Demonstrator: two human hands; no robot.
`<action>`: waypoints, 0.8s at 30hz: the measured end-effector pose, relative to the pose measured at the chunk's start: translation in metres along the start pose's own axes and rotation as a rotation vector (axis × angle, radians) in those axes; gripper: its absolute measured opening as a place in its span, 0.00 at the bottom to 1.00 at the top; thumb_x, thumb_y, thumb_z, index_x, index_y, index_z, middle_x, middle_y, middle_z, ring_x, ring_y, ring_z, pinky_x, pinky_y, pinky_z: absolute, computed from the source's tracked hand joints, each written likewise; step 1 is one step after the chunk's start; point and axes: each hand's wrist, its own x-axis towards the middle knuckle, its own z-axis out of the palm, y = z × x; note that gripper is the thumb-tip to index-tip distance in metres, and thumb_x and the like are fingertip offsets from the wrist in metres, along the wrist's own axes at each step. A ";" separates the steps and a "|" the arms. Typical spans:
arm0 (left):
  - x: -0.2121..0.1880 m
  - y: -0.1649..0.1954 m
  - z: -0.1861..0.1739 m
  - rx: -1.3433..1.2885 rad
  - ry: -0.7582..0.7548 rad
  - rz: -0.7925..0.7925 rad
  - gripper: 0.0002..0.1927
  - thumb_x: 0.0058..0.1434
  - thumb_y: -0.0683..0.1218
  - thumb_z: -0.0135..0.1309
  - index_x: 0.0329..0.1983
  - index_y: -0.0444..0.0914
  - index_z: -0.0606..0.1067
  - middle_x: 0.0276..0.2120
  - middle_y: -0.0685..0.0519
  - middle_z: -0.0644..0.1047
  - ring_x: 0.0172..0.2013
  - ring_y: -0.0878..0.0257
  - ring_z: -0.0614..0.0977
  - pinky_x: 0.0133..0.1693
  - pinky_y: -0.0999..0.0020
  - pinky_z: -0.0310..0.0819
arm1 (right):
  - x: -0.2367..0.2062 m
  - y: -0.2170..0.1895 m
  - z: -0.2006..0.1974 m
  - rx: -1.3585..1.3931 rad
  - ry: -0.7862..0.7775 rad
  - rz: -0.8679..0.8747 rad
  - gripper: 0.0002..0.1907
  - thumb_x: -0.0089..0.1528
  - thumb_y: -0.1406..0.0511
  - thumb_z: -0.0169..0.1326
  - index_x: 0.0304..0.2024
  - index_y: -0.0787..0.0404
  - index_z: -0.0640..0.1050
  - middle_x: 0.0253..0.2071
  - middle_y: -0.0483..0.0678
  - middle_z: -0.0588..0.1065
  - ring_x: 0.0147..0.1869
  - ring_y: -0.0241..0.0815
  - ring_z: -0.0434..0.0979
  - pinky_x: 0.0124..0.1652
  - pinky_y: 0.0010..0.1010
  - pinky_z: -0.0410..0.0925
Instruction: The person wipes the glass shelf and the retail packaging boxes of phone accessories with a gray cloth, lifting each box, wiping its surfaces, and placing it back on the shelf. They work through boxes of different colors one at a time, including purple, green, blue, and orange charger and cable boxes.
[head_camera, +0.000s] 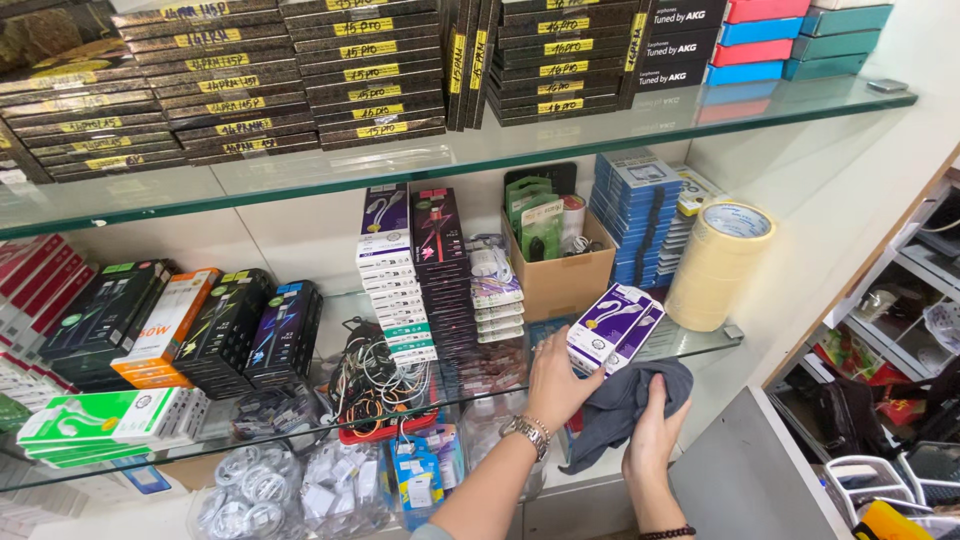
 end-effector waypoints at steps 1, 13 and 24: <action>-0.006 0.006 -0.007 -0.027 0.057 0.005 0.43 0.51 0.52 0.67 0.65 0.27 0.64 0.54 0.35 0.74 0.57 0.41 0.74 0.60 0.54 0.66 | -0.006 -0.003 0.006 -0.065 0.034 -0.054 0.28 0.69 0.58 0.52 0.68 0.61 0.63 0.62 0.49 0.70 0.63 0.40 0.71 0.60 0.32 0.64; -0.085 -0.025 -0.117 -1.204 0.102 -0.491 0.25 0.67 0.50 0.49 0.65 0.36 0.68 0.56 0.50 0.77 0.56 0.64 0.78 0.56 0.67 0.70 | -0.094 -0.036 0.040 -0.417 -0.808 0.034 0.41 0.53 0.69 0.65 0.68 0.56 0.67 0.61 0.54 0.74 0.63 0.46 0.73 0.60 0.34 0.66; -0.101 -0.056 -0.154 -1.436 0.143 -0.690 0.33 0.66 0.63 0.44 0.65 0.37 0.71 0.58 0.49 0.78 0.56 0.61 0.79 0.56 0.64 0.72 | -0.150 -0.031 0.117 -0.738 -0.993 -0.843 0.43 0.45 0.68 0.65 0.64 0.58 0.68 0.71 0.62 0.56 0.75 0.68 0.52 0.67 0.50 0.53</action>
